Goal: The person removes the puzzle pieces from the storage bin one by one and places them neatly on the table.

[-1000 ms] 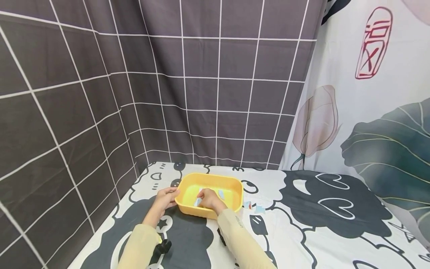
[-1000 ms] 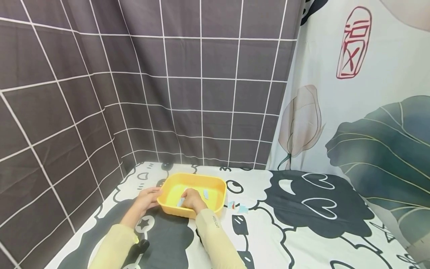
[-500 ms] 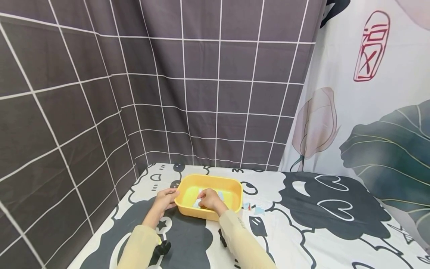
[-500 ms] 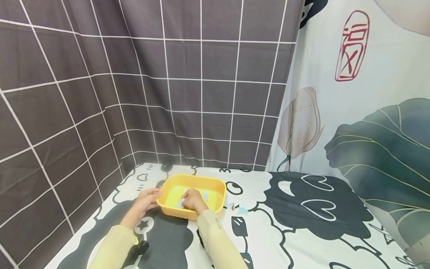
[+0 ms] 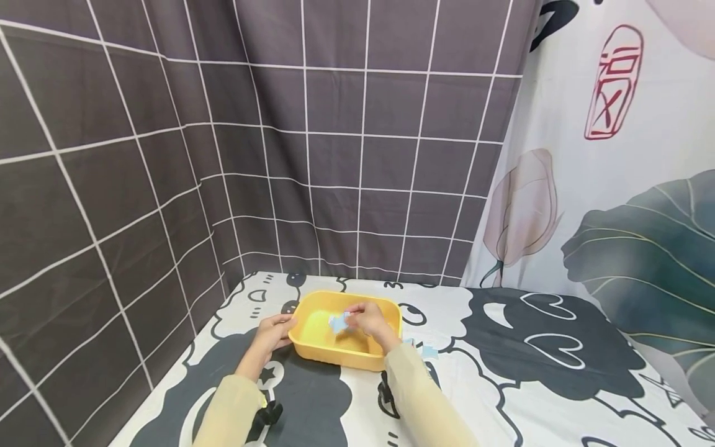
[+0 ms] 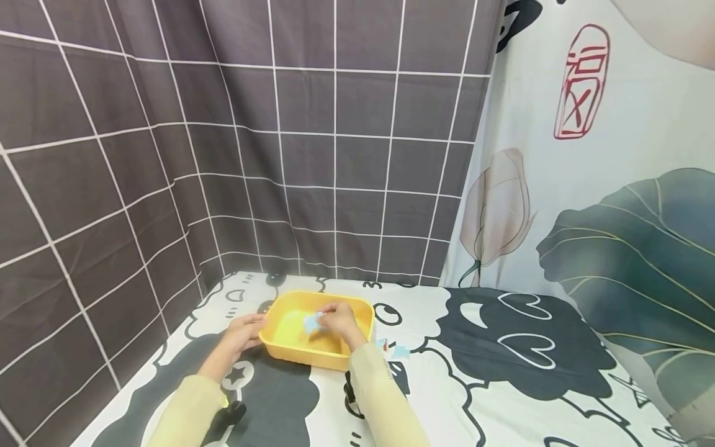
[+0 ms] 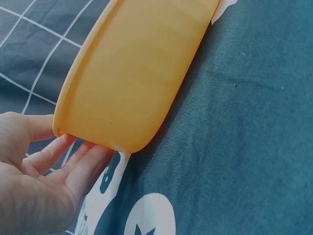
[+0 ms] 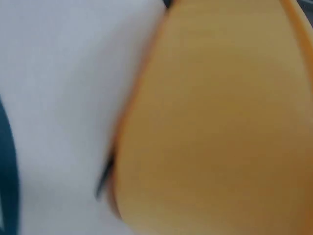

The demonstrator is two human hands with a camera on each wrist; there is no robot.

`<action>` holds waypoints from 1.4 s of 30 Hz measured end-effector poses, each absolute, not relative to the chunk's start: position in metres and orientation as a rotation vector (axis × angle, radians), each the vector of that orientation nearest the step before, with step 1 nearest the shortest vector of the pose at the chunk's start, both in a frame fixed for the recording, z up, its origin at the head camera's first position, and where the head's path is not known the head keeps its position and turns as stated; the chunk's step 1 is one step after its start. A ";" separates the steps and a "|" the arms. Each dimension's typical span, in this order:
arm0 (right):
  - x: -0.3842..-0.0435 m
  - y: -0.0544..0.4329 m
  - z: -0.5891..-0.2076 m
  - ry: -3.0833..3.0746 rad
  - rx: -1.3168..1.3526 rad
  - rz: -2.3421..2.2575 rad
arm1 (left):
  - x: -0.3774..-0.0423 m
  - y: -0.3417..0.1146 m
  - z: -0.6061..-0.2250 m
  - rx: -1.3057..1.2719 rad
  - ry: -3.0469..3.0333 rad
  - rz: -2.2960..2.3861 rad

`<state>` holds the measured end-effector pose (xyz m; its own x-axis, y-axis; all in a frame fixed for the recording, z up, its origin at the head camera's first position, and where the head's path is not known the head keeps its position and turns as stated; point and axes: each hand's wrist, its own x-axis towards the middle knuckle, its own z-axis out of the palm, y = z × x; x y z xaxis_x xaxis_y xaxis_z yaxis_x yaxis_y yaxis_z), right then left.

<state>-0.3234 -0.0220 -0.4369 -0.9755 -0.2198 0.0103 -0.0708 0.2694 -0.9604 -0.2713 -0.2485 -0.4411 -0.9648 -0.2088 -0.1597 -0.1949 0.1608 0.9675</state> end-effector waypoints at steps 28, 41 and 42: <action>-0.327 0.141 -0.398 2.430 0.000 -1.812 | -0.267 -0.249 -0.435 0.374 -2.425 -1.990; -0.310 0.196 -0.429 2.423 -0.005 -1.670 | -0.269 -0.250 -0.436 0.377 -2.419 -2.004; -0.309 0.198 -0.431 2.421 -0.009 -1.657 | -0.269 -0.250 -0.436 0.364 -2.419 -2.009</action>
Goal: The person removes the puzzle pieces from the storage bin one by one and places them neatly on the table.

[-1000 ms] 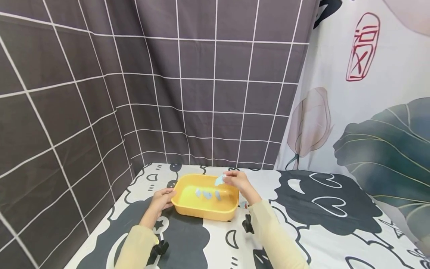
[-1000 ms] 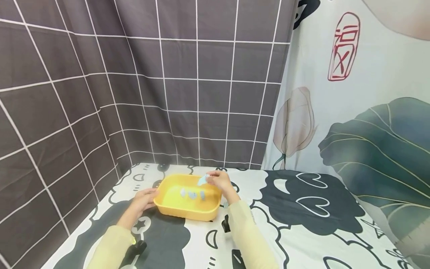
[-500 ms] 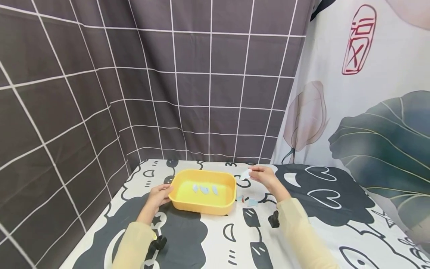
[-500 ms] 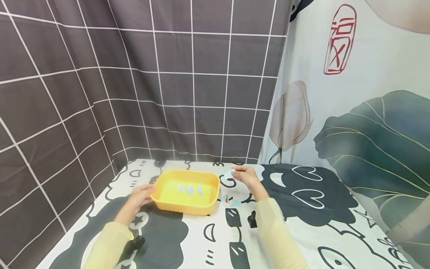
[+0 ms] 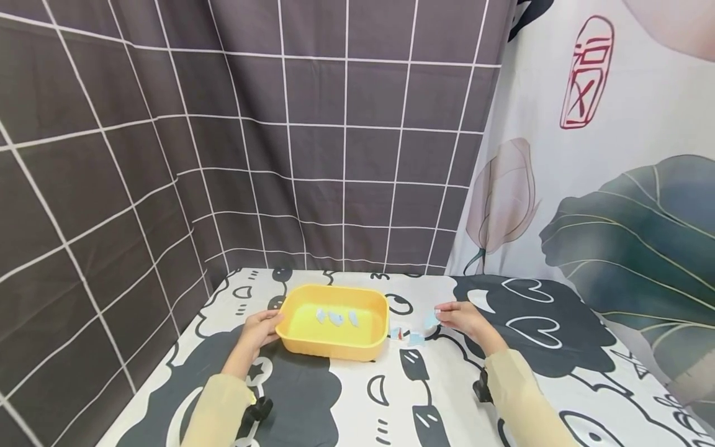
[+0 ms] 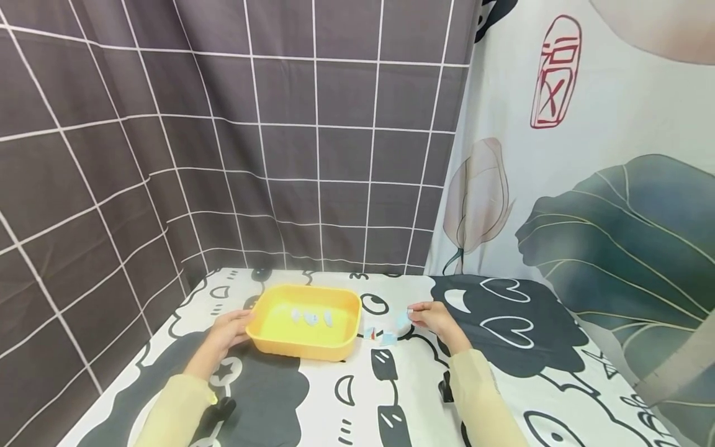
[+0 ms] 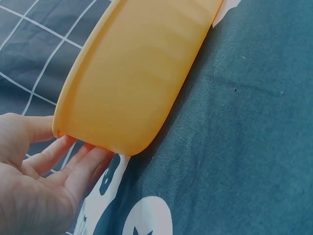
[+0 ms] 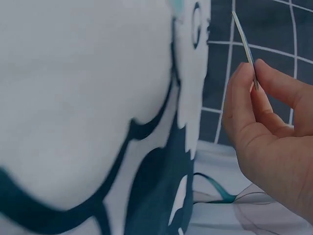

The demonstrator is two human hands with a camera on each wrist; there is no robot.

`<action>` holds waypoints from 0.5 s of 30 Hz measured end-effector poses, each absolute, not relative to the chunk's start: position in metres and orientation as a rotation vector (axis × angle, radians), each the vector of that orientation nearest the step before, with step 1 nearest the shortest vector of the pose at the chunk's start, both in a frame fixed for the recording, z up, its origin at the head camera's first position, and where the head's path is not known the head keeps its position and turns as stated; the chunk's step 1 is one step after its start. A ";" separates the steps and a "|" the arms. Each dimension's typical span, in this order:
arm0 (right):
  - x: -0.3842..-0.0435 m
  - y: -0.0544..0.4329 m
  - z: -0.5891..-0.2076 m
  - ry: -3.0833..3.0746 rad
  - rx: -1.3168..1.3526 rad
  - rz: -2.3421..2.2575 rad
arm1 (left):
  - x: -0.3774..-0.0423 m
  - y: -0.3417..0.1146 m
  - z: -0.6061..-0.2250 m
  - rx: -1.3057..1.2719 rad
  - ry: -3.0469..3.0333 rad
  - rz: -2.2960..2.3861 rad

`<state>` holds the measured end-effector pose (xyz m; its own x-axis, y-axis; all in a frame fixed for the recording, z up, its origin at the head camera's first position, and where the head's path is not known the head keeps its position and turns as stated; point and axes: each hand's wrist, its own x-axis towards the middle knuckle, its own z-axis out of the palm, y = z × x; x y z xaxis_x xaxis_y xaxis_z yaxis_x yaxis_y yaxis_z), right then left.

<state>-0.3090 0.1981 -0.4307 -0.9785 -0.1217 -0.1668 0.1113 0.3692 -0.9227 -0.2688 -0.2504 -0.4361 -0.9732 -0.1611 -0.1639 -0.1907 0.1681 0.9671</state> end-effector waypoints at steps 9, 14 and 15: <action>-0.302 0.205 -0.443 2.382 -0.066 -1.612 | -0.266 -0.248 -0.435 -0.364 2.399 1.961; -0.301 0.203 -0.447 2.400 -0.059 -1.586 | -0.265 -0.249 -0.435 -0.365 2.393 1.960; -0.301 0.202 -0.447 2.414 -0.055 -1.566 | -0.265 -0.249 -0.434 -0.368 2.392 1.960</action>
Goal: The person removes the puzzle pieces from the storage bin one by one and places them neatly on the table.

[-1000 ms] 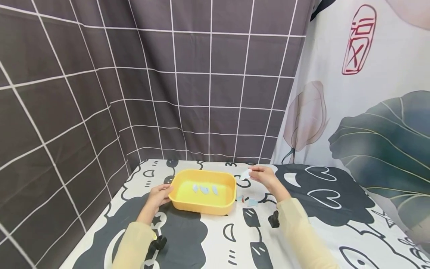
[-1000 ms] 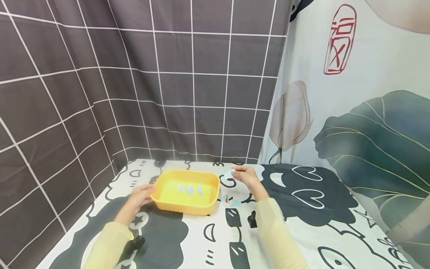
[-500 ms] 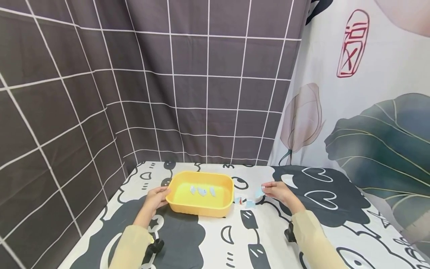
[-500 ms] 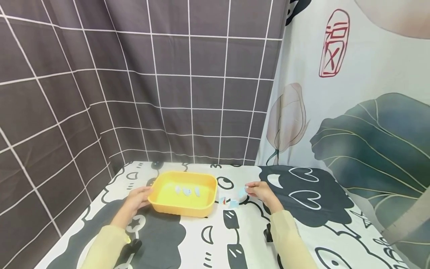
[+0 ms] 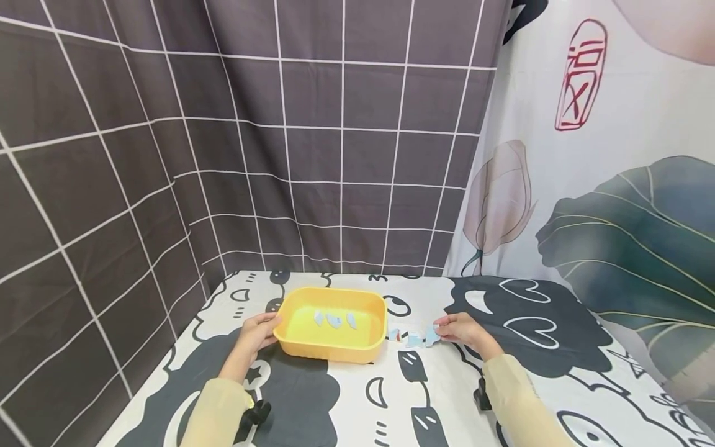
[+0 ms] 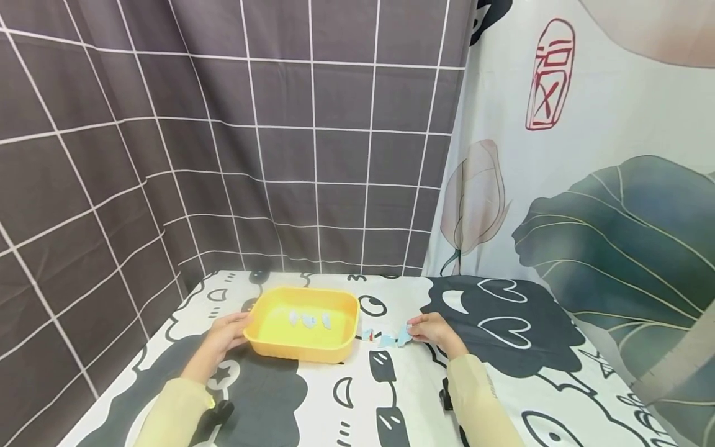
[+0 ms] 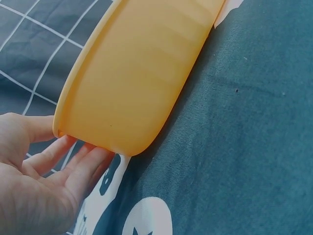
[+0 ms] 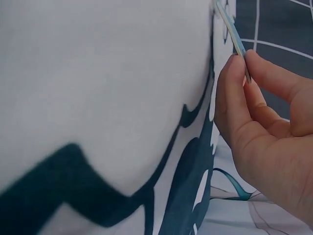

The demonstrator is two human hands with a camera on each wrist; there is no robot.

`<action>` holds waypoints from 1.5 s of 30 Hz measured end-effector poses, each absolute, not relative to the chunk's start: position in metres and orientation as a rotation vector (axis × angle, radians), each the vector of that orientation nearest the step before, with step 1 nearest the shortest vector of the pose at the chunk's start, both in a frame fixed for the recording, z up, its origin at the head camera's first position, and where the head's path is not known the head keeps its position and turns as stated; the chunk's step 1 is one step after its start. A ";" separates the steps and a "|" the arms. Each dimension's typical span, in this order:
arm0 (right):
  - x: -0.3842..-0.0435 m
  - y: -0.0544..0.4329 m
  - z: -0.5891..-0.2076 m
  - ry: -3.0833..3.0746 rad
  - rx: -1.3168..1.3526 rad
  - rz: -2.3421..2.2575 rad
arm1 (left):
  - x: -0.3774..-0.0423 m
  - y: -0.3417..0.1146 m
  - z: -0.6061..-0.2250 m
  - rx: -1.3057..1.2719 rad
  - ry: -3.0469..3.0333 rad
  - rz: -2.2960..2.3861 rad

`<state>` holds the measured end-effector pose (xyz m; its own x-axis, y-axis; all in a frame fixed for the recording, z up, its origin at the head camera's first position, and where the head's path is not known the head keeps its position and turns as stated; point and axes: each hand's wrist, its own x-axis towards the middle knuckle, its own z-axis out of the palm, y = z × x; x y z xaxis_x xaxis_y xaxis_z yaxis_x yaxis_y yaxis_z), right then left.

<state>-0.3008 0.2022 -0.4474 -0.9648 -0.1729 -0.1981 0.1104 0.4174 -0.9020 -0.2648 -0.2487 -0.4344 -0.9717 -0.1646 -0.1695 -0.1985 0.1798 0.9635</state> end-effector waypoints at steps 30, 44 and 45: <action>-0.303 0.164 -0.432 2.748 -0.005 -1.405 | -0.266 -0.250 -0.436 -0.355 2.367 1.995; -0.315 0.103 -0.406 2.583 -0.146 -1.630 | -0.265 -0.249 -0.436 -0.364 2.380 2.006; -0.316 0.098 -0.404 2.579 -0.159 -1.638 | -0.265 -0.249 -0.436 -0.365 2.383 2.005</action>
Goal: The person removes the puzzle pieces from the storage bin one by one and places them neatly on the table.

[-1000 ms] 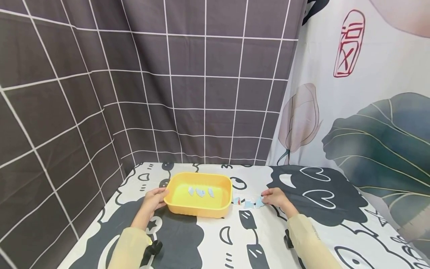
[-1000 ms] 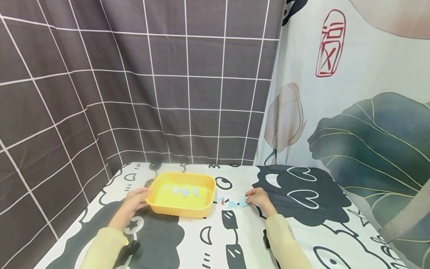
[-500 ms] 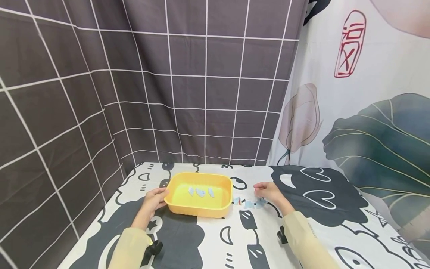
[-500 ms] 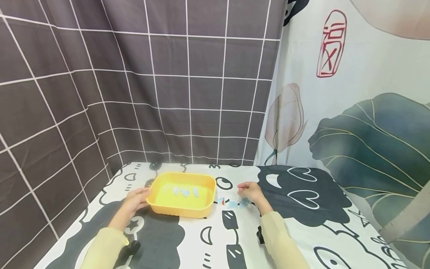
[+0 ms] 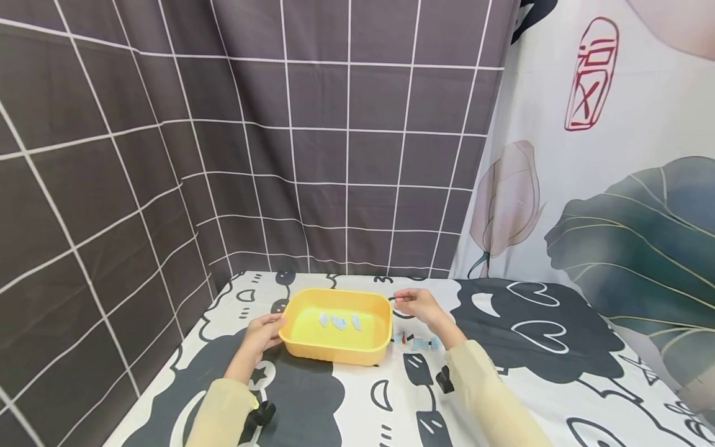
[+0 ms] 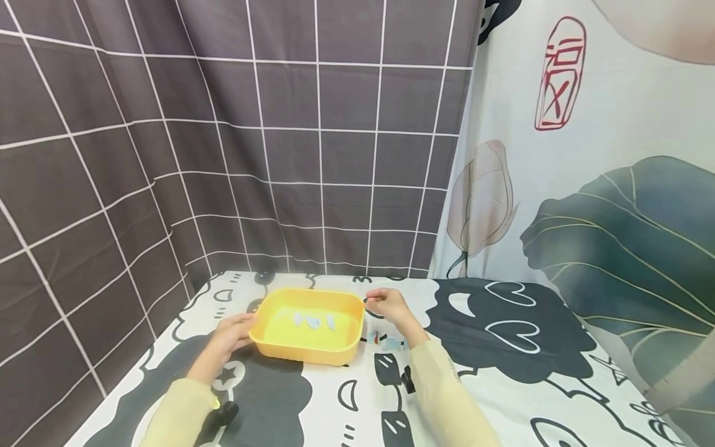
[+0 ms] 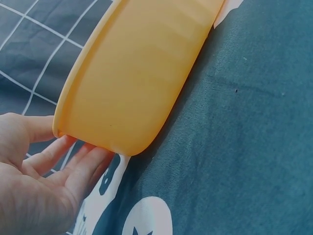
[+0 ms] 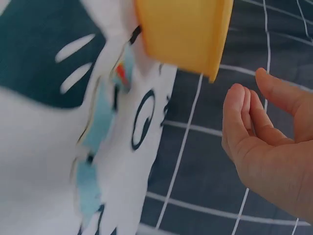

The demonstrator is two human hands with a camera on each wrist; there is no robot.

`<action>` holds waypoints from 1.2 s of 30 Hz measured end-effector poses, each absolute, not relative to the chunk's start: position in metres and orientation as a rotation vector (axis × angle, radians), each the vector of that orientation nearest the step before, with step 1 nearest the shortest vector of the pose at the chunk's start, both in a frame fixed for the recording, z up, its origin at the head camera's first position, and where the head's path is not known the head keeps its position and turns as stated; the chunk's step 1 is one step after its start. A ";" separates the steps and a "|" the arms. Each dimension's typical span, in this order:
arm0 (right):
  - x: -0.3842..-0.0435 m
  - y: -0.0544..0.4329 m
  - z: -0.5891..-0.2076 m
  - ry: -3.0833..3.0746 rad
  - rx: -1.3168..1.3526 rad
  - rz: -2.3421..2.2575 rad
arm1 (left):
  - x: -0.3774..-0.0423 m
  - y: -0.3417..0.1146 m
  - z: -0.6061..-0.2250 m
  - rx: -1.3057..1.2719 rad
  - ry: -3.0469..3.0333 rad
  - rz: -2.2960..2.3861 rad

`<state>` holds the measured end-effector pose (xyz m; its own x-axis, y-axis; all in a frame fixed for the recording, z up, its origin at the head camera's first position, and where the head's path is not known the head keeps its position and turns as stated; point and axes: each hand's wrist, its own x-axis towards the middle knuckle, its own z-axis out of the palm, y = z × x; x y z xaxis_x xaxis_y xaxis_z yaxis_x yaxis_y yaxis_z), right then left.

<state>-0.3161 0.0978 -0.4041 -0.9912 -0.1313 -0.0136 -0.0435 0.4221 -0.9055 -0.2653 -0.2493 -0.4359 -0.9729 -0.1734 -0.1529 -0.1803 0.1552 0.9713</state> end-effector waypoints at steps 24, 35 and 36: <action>-0.345 0.003 -0.457 2.507 0.064 -1.749 | -0.267 -0.246 -0.438 -0.403 2.396 2.032; -0.327 -0.004 -0.449 2.931 -0.140 -1.190 | -0.268 -0.248 -0.443 -0.387 2.426 1.991; -0.327 -0.005 -0.450 2.950 -0.164 -1.152 | -0.268 -0.248 -0.443 -0.381 2.426 1.989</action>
